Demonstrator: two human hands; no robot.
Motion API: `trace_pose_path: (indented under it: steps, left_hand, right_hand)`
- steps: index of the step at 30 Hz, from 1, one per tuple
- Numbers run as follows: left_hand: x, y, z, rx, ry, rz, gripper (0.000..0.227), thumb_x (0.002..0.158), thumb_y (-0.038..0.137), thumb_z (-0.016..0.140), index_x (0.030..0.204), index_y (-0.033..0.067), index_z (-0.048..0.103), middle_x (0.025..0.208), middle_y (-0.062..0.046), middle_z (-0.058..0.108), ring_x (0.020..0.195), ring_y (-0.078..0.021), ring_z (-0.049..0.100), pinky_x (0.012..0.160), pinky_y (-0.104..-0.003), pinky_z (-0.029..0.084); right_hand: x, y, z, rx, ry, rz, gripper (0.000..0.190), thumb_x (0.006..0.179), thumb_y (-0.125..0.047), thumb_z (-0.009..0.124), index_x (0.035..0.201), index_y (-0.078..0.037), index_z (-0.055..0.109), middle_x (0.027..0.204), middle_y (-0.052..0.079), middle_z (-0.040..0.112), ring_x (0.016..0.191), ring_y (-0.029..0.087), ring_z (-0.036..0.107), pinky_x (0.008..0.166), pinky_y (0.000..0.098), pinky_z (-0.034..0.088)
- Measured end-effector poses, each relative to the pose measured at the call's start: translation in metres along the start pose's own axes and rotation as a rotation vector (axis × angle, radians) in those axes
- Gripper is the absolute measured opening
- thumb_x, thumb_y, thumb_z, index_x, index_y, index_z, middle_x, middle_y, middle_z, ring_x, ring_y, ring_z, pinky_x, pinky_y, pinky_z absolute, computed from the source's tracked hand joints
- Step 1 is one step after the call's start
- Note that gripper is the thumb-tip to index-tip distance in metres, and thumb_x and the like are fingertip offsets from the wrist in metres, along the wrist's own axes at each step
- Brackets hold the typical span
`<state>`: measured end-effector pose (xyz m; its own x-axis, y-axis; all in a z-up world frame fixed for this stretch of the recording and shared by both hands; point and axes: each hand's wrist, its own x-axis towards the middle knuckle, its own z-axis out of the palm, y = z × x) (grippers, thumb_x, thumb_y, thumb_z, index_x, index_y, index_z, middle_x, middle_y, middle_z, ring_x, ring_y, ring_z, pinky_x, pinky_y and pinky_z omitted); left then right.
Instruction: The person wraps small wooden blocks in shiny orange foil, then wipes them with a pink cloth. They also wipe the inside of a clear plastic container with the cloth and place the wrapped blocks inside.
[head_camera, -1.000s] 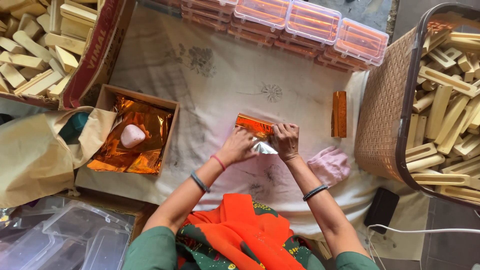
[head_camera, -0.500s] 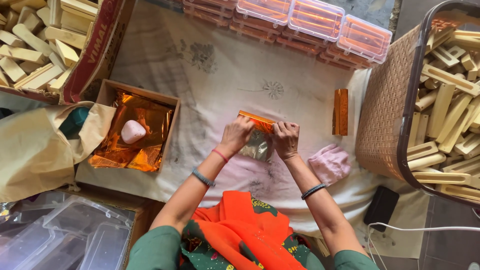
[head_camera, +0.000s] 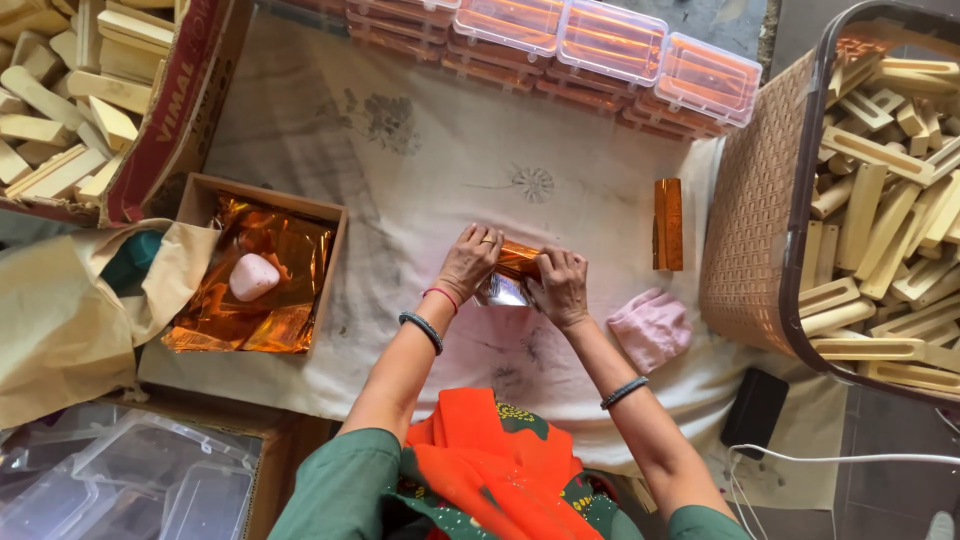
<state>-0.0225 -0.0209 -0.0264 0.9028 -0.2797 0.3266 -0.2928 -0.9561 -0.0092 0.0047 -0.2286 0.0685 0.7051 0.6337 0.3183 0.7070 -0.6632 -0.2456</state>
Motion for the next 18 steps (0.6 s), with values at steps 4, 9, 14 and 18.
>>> trace_pose_path:
  steps: [4,9,14,18]
  left_hand:
    - [0.005,0.003,-0.032,0.036,0.051,-0.014,0.044,0.086,0.014,0.063,0.128,-0.0014,0.066,0.116,-0.012,0.068,0.111,-0.0252,0.063,0.108,-0.037,0.046]
    - [0.002,0.003,-0.018,-0.017,-0.014,-0.024,0.041,0.092,0.015,0.060,0.129,-0.0017,0.065,0.120,-0.013,0.068,0.114,-0.0266,0.062,0.110,-0.039,0.044]
    - [0.001,0.000,-0.020,-0.019,-0.004,-0.060,0.046,0.091,0.016,0.058,0.136,0.0040,0.060,0.123,-0.007,0.066,0.119,-0.0227,0.059,0.117,-0.047,0.038]
    - [-0.002,-0.004,-0.029,-0.034,-0.021,-0.186,0.056,0.093,0.015,0.058,0.148,0.0089,0.052,0.126,-0.004,0.064,0.120,-0.0197,0.057,0.120,-0.053,0.031]
  right_hand:
    - [0.001,0.011,0.002,0.089,0.023,0.003,0.048,0.075,-0.024,0.079,0.117,-0.005,0.062,0.123,0.013,0.063,0.109,0.030,0.060,0.095,0.0472,0.039]
    - [-0.001,0.037,0.025,0.070,-0.280,0.086,0.044,0.087,-0.029,0.076,0.128,-0.016,0.064,0.114,0.005,0.067,0.110,0.025,0.063,0.090,0.0473,0.042]
    - [0.008,0.040,0.023,0.078,-0.385,0.135,0.044,0.087,-0.031,0.074,0.128,-0.019,0.063,0.112,0.007,0.066,0.106,0.029,0.063,0.086,0.0473,0.044]
    - [0.003,0.050,0.036,0.084,-0.410,0.093,0.039,0.090,-0.031,0.073,0.125,-0.018,0.062,0.106,0.007,0.065,0.106,0.029,0.063,0.083,0.0470,0.044]
